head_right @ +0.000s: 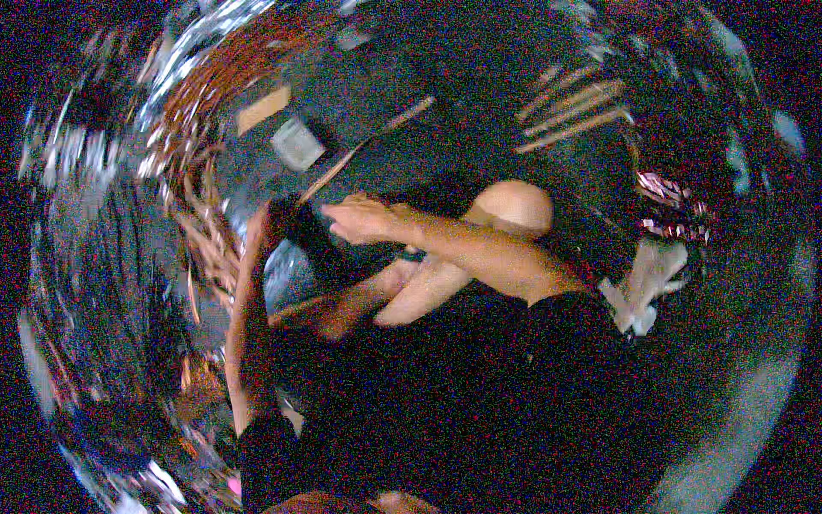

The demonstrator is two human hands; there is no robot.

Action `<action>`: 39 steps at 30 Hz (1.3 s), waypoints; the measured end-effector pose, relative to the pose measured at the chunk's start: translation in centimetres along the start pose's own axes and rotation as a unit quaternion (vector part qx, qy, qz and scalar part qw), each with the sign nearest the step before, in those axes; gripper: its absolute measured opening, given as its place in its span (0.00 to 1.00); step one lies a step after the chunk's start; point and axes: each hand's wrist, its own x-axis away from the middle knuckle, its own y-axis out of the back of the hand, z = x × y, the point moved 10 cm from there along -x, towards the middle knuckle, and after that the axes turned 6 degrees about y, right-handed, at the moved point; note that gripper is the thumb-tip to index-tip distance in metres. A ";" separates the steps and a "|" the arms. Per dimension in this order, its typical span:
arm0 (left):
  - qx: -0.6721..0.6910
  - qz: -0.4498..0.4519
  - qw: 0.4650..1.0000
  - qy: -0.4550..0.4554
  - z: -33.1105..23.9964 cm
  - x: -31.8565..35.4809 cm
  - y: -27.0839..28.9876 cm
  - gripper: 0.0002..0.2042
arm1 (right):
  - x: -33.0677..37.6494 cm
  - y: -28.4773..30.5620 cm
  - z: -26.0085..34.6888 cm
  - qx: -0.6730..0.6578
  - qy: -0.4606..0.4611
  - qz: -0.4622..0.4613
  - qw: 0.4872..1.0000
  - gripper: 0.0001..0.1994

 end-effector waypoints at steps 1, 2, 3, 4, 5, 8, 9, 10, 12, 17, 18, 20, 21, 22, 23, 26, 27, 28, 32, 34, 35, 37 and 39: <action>0.125 -0.006 0.992 -0.018 0.7 1.0 0.5 0.12 | 0.9 1.6 -0.2 -0.023 -0.033 0.031 0.999 0.24; -0.019 0.111 0.992 0.058 -3.5 0.7 1.0 0.10 | 2.8 3.6 -0.8 -0.012 -0.065 0.053 0.996 0.24; 0.038 0.172 0.982 0.073 -4.0 1.3 1.2 0.09 | 3.7 5.1 -0.7 -0.009 -0.059 0.029 0.998 0.24; 0.093 0.233 0.963 0.094 -4.6 1.9 1.2 0.08 | 4.5 6.0 -0.7 -0.007 -0.052 0.008 0.999 0.24; 0.173 0.173 0.969 -0.017 -6.9 2.0 3.1 0.10 | 4.8 5.4 -1.8 -0.008 -0.012 -0.092 0.996 0.24; 0.221 0.200 0.953 -0.047 -14.6 -0.6 8.2 0.10 | 4.1 3.6 -3.2 -0.078 -0.063 -0.059 0.993 0.24; 0.240 0.179 0.952 -0.068 -19.0 -1.6 10.8 0.11 | 4.1 4.4 -2.7 -0.073 -0.092 -0.020 0.993 0.25; 0.260 0.160 0.948 -0.091 -23.5 -3.0 12.9 0.11 | 4.2 5.1 -2.2 -0.069 -0.125 0.018 0.990 0.25; 0.221 0.131 0.962 -0.089 -31.7 -7.4 15.0 0.13 | 2.9 2.2 -3.9 -0.019 0.004 -0.215 0.976 0.27; 0.232 0.071 0.917 -0.315 -54.0 -15.4 16.2 0.14 | 2.7 6.1 -4.9 -0.079 -0.041 -0.173 0.981 0.28; 0.321 0.117 0.909 -0.238 -55.8 -18.4 15.1 0.13 | 2.1 5.9 -5.1 -0.094 -0.068 -0.154 0.981 0.29; 0.040 -0.176 0.821 -0.541 -62.2 -17.5 17.3 0.12 | -0.7 2.9 -6.3 -0.138 -0.071 -0.167 0.974 0.31; 0.201 -0.026 0.843 -0.498 -64.2 -20.3 16.0 0.11 | -0.4 3.4 -7.0 -0.161 -0.085 -0.157 0.971 0.31; 0.345 0.126 0.827 -0.426 -66.0 -22.3 13.9 0.11 | -0.2 4.2 -7.1 -0.187 -0.092 -0.146 0.967 0.31; 0.472 0.270 0.772 -0.331 -67.4 -23.9 11.7 0.11 | 0.4 5.5 -6.7 -0.180 -0.085 -0.157 0.967 0.30; 0.288 0.113 0.851 -0.424 -69.6 -29.4 7.6 0.09 | -2.2 1.9 -8.0 -0.110 -0.057 -0.151 0.981 0.17; 0.470 0.265 0.731 -0.419 -70.9 -27.5 4.4 0.08 | -1.6 1.6 -8.7 -0.115 -0.059 -0.163 0.978 0.17; 0.470 0.237 0.771 -0.359 -69.4 -28.2 0.9 0.08 | -0.8 2.1 -8.8 -0.130 -0.058 -0.172 0.975 0.17; 0.235 0.171 0.919 -0.265 -60.1 -31.3 -13.1 0.15 | 0.8 2.8 -6.7 -0.158 -0.030 -0.195 0.968 0.17; 0.104 0.117 0.960 -0.230 -55.4 -30.2 -17.8 0.17 | 1.7 2.6 -6.9 -0.163 -0.030 -0.201 0.965 0.17; 0.065 0.064 0.967 -0.237 -53.0 -29.9 -18.5 0.18 | 1.9 2.5 -6.8 -0.163 -0.027 -0.201 0.965 0.17; 0.066 0.106 0.961 -0.248 -50.4 -28.9 -19.7 0.18 | 2.0 2.6 -7.6 -0.167 -0.032 -0.205 0.964 0.17; 0.092 0.135 0.955 -0.247 -46.5 -28.0 -17.8 0.18 | 1.9 2.0 -7.5 -0.163 -0.029 -0.205 0.965 0.17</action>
